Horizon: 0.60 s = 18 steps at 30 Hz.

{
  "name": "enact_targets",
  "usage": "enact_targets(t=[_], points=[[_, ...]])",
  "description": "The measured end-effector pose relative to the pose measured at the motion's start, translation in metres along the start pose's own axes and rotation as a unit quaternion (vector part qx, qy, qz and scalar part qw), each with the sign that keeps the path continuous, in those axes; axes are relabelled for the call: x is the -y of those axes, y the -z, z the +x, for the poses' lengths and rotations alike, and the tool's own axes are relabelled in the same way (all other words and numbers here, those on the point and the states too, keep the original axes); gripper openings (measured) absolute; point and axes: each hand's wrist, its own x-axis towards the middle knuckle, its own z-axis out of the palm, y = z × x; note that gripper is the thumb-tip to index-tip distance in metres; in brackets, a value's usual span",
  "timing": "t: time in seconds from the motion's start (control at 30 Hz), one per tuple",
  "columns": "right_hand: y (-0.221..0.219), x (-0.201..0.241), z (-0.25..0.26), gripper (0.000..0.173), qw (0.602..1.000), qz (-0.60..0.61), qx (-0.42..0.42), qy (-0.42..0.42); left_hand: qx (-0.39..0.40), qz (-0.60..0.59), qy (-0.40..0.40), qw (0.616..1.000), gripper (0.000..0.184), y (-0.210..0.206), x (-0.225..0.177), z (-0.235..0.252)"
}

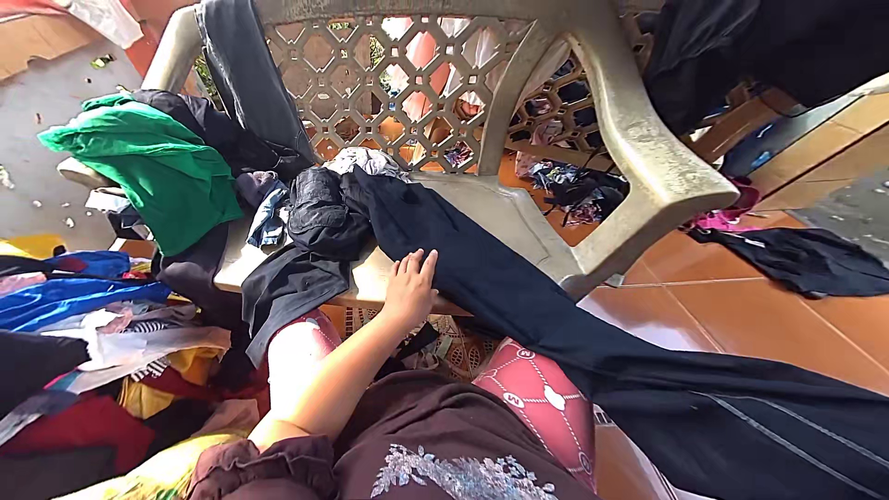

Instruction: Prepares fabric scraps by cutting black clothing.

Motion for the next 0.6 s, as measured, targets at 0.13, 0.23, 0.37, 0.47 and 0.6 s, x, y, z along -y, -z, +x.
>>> enact_targets(t=[0.13,0.23,0.37,0.47,0.6], points=[[0.033,-0.027,0.022,0.024,0.974,-0.041,0.216,0.06,0.004,0.066,0.051,0.997,0.069,0.004,0.028,0.045],[-0.002,-0.024,-0.01,0.031,0.95,0.026,0.31,0.027,0.052,0.081,0.088,0.991,0.032,0.005,0.044,0.07],[-0.008,-0.066,0.025,0.024,0.851,0.149,0.499,-0.073,0.08,0.072,0.101,0.989,0.035,0.004,0.041,0.071],[-0.011,-0.09,0.025,0.029,0.846,0.164,0.489,-0.138,0.05,0.043,0.084,0.994,0.04,-0.003,0.044,0.066],[-0.029,-0.115,0.012,0.021,0.903,0.038,0.414,-0.109,-0.002,-0.079,0.042,0.996,0.033,-0.002,0.025,0.051]])
